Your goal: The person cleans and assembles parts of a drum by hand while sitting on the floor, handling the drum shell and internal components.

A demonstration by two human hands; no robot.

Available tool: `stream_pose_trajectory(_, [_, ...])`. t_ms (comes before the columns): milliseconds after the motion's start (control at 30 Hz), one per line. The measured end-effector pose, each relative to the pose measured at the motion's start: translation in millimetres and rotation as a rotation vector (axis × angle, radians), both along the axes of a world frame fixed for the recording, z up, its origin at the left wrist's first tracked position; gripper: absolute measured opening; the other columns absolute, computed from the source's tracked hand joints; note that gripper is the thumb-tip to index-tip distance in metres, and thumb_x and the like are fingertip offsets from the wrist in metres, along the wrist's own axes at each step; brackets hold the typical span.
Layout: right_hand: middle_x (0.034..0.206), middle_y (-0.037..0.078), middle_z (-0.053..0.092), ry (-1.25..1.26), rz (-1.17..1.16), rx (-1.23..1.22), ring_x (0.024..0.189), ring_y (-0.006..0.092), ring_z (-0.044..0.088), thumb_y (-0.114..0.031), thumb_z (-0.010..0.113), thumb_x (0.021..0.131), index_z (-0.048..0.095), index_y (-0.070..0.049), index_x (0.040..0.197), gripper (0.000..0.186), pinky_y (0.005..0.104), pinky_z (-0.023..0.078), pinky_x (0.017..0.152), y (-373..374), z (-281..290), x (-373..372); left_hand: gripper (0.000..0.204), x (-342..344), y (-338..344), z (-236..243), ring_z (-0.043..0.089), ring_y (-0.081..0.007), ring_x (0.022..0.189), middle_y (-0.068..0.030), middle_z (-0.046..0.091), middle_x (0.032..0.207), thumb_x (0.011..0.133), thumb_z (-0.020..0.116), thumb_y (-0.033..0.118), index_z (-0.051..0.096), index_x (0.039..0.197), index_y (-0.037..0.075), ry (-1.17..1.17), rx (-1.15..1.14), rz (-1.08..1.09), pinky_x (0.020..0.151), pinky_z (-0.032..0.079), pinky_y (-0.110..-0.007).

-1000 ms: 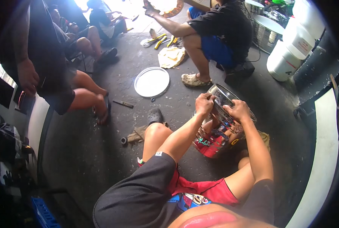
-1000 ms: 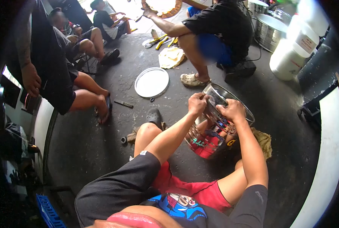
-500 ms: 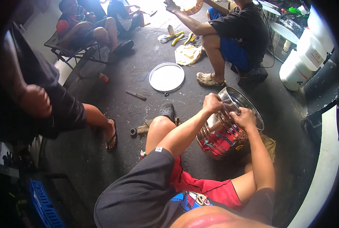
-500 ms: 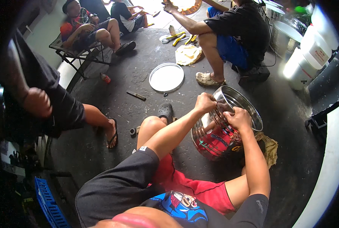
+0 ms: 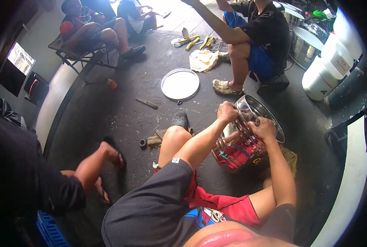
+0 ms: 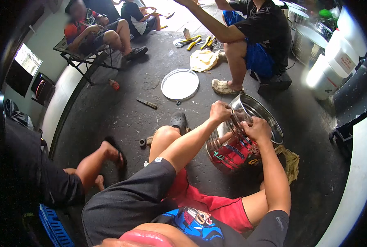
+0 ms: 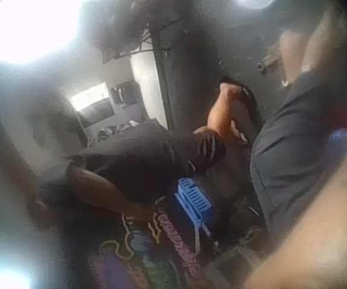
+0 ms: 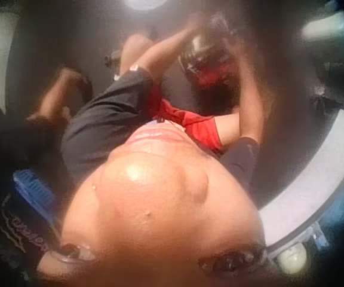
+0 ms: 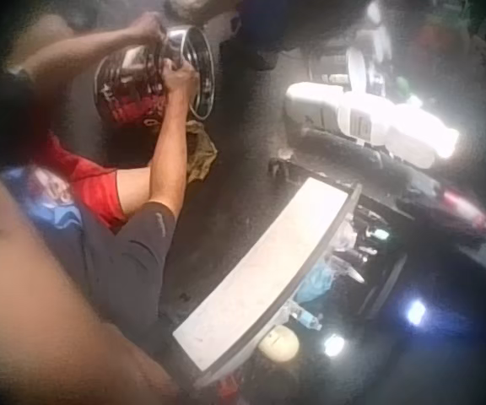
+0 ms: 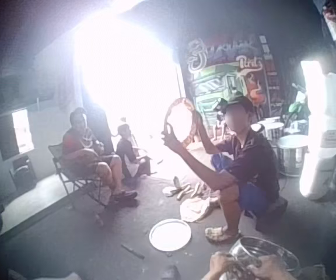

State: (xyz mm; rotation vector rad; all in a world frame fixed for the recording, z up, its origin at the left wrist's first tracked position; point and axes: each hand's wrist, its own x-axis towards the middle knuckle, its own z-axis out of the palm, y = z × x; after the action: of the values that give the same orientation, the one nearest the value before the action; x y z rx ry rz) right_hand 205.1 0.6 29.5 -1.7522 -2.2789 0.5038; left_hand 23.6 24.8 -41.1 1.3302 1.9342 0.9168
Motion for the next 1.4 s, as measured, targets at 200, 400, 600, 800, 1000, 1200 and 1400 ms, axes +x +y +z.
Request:
stream_pose_trajectory(200, [0.067,0.016,0.063,0.047,-0.015,0.137,0.068,0.0344,0.063,-0.043,0.068,0.069,0.063,-0.006,0.069,0.038,0.043,0.048,0.06,7.0,-10.4,11.4,0.034,6.3,2.1,9.2,0.066,-0.0204,0.074,-0.0118,0.068,0.077,0.06,0.07,0.029,0.07,0.087,0.009,-0.098,-0.048,-0.138,0.069,0.051,-0.033])
stream_pose_trajectory(400, [0.065,0.016,0.063,0.043,0.012,0.155,0.066,0.0345,0.063,-0.044,0.069,0.069,0.064,-0.006,0.069,0.038,0.0433,0.048,0.058,11.2,-13.4,13.7,0.037,6.7,12.3,-13.8,0.065,-0.0242,0.083,-0.0138,0.068,0.086,0.06,0.069,0.028,0.069,0.09,0.006,-0.245,-0.026,-0.061,0.076,0.05,-0.033])
stream_pose_trajectory(600, [0.064,0.016,0.062,0.063,0.013,0.15,0.064,0.0343,0.062,-0.044,0.069,0.068,0.063,-0.006,0.067,0.039,0.043,0.047,0.056,11.2,-11.6,11.8,0.04,4.5,21.4,-33.8,0.065,-0.0224,0.085,-0.0126,0.068,0.087,0.061,0.067,0.026,0.067,0.095,0.004,-0.391,-0.019,-0.013,0.078,0.049,-0.031])
stream_pose_trajectory(800, [0.068,0.018,0.063,0.079,0.017,0.098,0.067,0.0353,0.062,-0.045,0.068,0.067,0.063,-0.005,0.067,0.04,0.0435,0.048,0.06,7.2,-3.0,13.3,0.038,9.5,20.1,-28.1,0.065,-0.0217,0.085,-0.0126,0.068,0.088,0.062,0.066,0.023,0.067,0.095,0.003,-0.349,-0.005,-0.011,0.078,0.049,-0.031])
stream_pose_trajectory(1000, [0.073,0.018,0.064,0.03,0.035,0.105,0.073,0.0354,0.063,-0.046,0.067,0.067,0.064,-0.006,0.068,0.04,0.0441,0.05,0.066,3.1,-1.1,10.7,0.038,7.9,19.8,-20.8,0.062,-0.0178,0.085,-0.0123,0.066,0.091,0.068,0.062,0.02,0.063,0.101,0.002,-0.388,-0.103,0.036,0.077,0.049,-0.03])
stream_pose_trajectory(1200, [0.072,0.017,0.065,0.057,0.024,0.081,0.072,0.0355,0.063,-0.045,0.067,0.067,0.064,-0.006,0.07,0.038,0.0441,0.05,0.066,4.4,2.4,7.1,0.052,9.7,17.1,-25.7,0.061,-0.0199,0.078,-0.0099,0.062,0.082,0.067,0.058,0.017,0.056,0.118,0.009,-0.641,-0.063,-0.046,0.068,0.049,-0.032])
stream_pose_trajectory(1400, [0.071,0.016,0.065,0.07,0.0,0.074,0.072,0.0349,0.064,-0.044,0.068,0.068,0.064,-0.007,0.069,0.037,0.0437,0.051,0.065,11.5,-3.0,21.1,0.067,12.3,8.9,-6.6,0.057,-0.0165,0.079,-0.0077,0.06,0.093,0.067,0.063,0.016,0.046,0.13,0.008,-0.73,-0.174,-0.174,0.069,0.047,-0.029])
